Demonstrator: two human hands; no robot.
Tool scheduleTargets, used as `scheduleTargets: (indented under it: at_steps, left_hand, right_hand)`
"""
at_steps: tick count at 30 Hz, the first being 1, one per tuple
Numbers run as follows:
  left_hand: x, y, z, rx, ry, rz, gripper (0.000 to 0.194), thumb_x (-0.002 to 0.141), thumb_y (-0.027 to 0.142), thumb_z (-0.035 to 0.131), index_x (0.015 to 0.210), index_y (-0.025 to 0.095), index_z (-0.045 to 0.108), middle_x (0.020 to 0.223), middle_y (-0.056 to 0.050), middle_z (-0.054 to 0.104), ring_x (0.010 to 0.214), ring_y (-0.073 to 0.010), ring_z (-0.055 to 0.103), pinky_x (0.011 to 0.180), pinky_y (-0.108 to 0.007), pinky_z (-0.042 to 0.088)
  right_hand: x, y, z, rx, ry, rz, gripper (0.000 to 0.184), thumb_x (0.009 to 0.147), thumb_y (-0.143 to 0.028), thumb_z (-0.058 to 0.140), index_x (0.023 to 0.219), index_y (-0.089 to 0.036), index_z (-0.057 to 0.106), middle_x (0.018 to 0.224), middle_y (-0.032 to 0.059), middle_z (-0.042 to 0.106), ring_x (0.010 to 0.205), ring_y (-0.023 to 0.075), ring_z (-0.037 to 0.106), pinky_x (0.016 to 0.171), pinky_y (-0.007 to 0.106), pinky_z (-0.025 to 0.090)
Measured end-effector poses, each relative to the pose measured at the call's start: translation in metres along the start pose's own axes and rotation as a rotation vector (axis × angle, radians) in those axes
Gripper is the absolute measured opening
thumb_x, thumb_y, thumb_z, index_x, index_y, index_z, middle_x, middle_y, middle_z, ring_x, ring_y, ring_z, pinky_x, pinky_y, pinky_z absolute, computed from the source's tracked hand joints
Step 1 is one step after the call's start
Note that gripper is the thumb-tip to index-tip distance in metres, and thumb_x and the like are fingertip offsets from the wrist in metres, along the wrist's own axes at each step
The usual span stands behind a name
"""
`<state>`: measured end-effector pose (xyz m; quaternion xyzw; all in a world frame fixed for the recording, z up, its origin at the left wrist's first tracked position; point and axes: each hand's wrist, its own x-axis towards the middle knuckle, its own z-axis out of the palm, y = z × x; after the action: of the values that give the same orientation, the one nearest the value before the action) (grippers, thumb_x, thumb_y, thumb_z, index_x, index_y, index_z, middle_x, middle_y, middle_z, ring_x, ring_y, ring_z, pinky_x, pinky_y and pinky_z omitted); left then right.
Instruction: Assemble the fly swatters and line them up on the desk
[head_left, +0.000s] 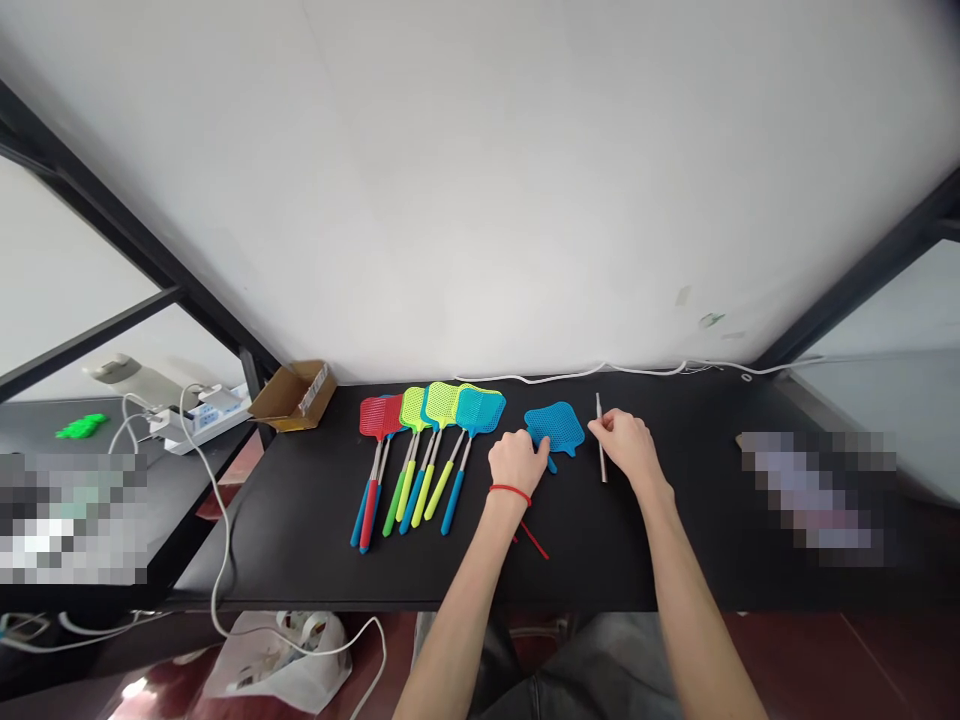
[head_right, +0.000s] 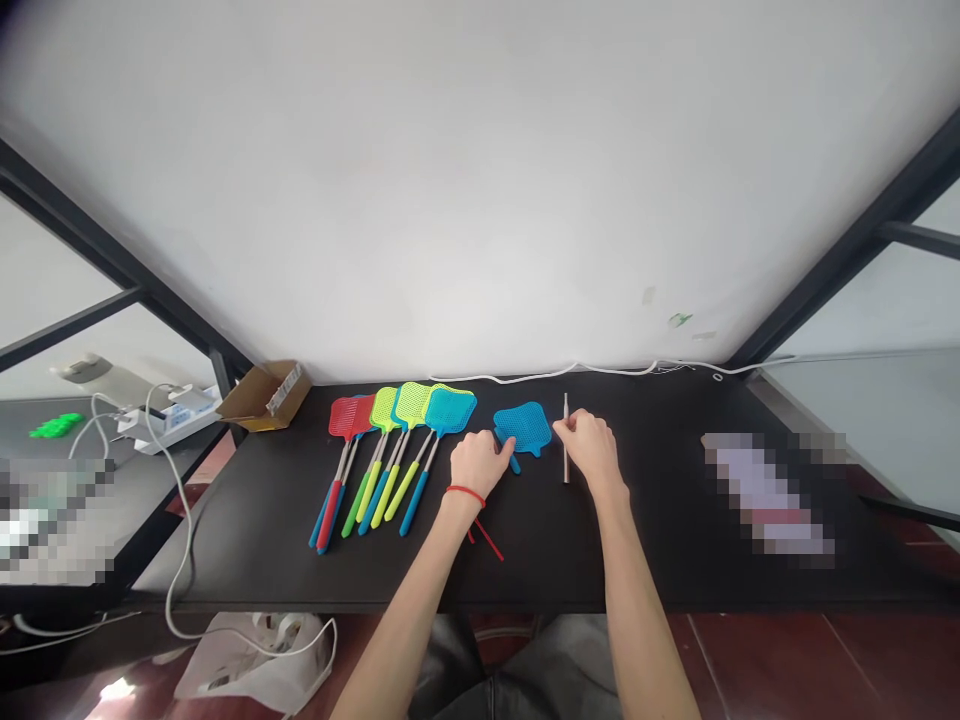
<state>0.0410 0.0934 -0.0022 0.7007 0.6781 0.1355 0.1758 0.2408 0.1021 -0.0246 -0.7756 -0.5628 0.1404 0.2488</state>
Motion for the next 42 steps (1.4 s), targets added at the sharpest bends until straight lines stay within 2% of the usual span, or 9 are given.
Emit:
scheduleTargets:
  at_steps: [5, 8, 10, 14, 18, 22, 26, 35, 42]
  left_hand:
    - [0.005, -0.016, 0.002, -0.056, 0.011, 0.001, 0.027, 0.086, 0.038, 0.056, 0.071, 0.017, 0.063, 0.081, -0.014, 0.067, 0.079, -0.0286, 0.066, 0.065, -0.033, 0.040]
    - [0.004, -0.027, -0.001, -0.204, 0.074, 0.016, 0.027, 0.084, 0.033, 0.054, 0.061, 0.020, 0.053, 0.067, -0.008, 0.061, 0.069, -0.0222, 0.062, 0.061, -0.030, 0.036]
    - [0.000, -0.034, -0.005, -0.404, 0.084, 0.079, 0.028, 0.086, 0.029, 0.048, 0.059, 0.020, 0.046, 0.060, -0.003, 0.055, 0.060, -0.0166, 0.055, 0.059, -0.027, 0.034]
    - [-0.010, -0.043, -0.011, -0.913, -0.146, 0.193, 0.026, 0.091, 0.032, 0.039, 0.069, 0.020, 0.046, 0.059, 0.002, 0.048, 0.048, -0.0090, 0.040, 0.050, -0.023, 0.030]
    - [-0.016, -0.045, -0.015, -1.154, -0.353, 0.238, 0.029, 0.092, 0.041, 0.046, 0.078, 0.017, 0.055, 0.060, 0.005, 0.036, 0.047, -0.0061, 0.028, 0.045, -0.022, 0.019]
    - [-0.015, -0.046, -0.017, -1.251, -0.401, 0.235, 0.031, 0.091, 0.041, 0.048, 0.077, 0.015, 0.057, 0.059, 0.006, 0.029, 0.048, -0.0054, 0.021, 0.046, -0.022, 0.014]
    - [-0.014, -0.047, -0.017, -1.301, -0.411, 0.241, 0.029, 0.091, 0.037, 0.047, 0.076, 0.015, 0.057, 0.057, 0.007, 0.028, 0.047, -0.0052, 0.019, 0.046, -0.023, 0.013]
    - [-0.016, -0.046, -0.014, -1.326, -0.383, 0.241, 0.033, 0.093, 0.040, 0.051, 0.072, 0.014, 0.056, 0.056, 0.007, 0.024, 0.047, -0.0050, 0.017, 0.046, -0.023, 0.011]
    - [-0.015, -0.048, -0.010, -1.359, -0.350, 0.194, 0.038, 0.091, 0.045, 0.056, 0.067, 0.015, 0.053, 0.053, 0.009, 0.021, 0.045, -0.0039, 0.017, 0.045, -0.023, 0.011]
  right_hand:
    - [0.001, -0.001, -0.003, 0.364, 0.026, -0.022, 0.015, 0.081, -0.034, 0.058, 0.075, -0.021, 0.058, 0.065, 0.0047, 0.067, 0.064, 0.0210, 0.062, 0.062, 0.031, 0.042]
    - [-0.001, -0.006, -0.005, 0.746, -0.070, 0.027, 0.017, 0.083, -0.037, 0.059, 0.081, -0.020, 0.057, 0.063, 0.0011, 0.062, 0.045, 0.0135, 0.047, 0.045, 0.028, 0.037]
    - [-0.004, -0.010, -0.008, 0.993, -0.183, 0.044, 0.023, 0.083, -0.041, 0.062, 0.088, -0.019, 0.059, 0.067, 0.0005, 0.061, 0.042, 0.0100, 0.042, 0.038, 0.025, 0.034]
    - [-0.011, -0.020, -0.016, 1.252, -0.349, 0.036, 0.032, 0.080, -0.037, 0.074, 0.102, -0.016, 0.067, 0.074, 0.0002, 0.062, 0.048, 0.0076, 0.047, 0.041, 0.022, 0.042]
    - [-0.014, -0.029, -0.018, 1.320, -0.314, 0.018, 0.030, 0.080, -0.039, 0.077, 0.099, -0.017, 0.068, 0.084, 0.0033, 0.067, 0.067, 0.0133, 0.065, 0.057, 0.024, 0.057]
    - [-0.015, -0.037, -0.011, 1.310, -0.122, -0.036, 0.029, 0.081, -0.043, 0.078, 0.093, -0.020, 0.063, 0.087, 0.0021, 0.069, 0.077, 0.0179, 0.072, 0.066, 0.028, 0.064]
    - [-0.017, -0.040, -0.007, 1.304, -0.092, -0.077, 0.031, 0.081, -0.043, 0.078, 0.095, -0.021, 0.061, 0.086, 0.0016, 0.071, 0.073, 0.0187, 0.074, 0.065, 0.029, 0.065]
    - [-0.020, -0.042, -0.008, 1.251, -0.118, -0.122, 0.030, 0.079, -0.044, 0.080, 0.092, -0.020, 0.067, 0.080, 0.0027, 0.069, 0.066, 0.0174, 0.069, 0.063, 0.031, 0.063]
    - [-0.022, -0.041, -0.010, 1.267, -0.221, -0.139, 0.024, 0.084, -0.039, 0.077, 0.087, -0.016, 0.074, 0.068, 0.0024, 0.063, 0.053, 0.0120, 0.054, 0.046, 0.026, 0.048]
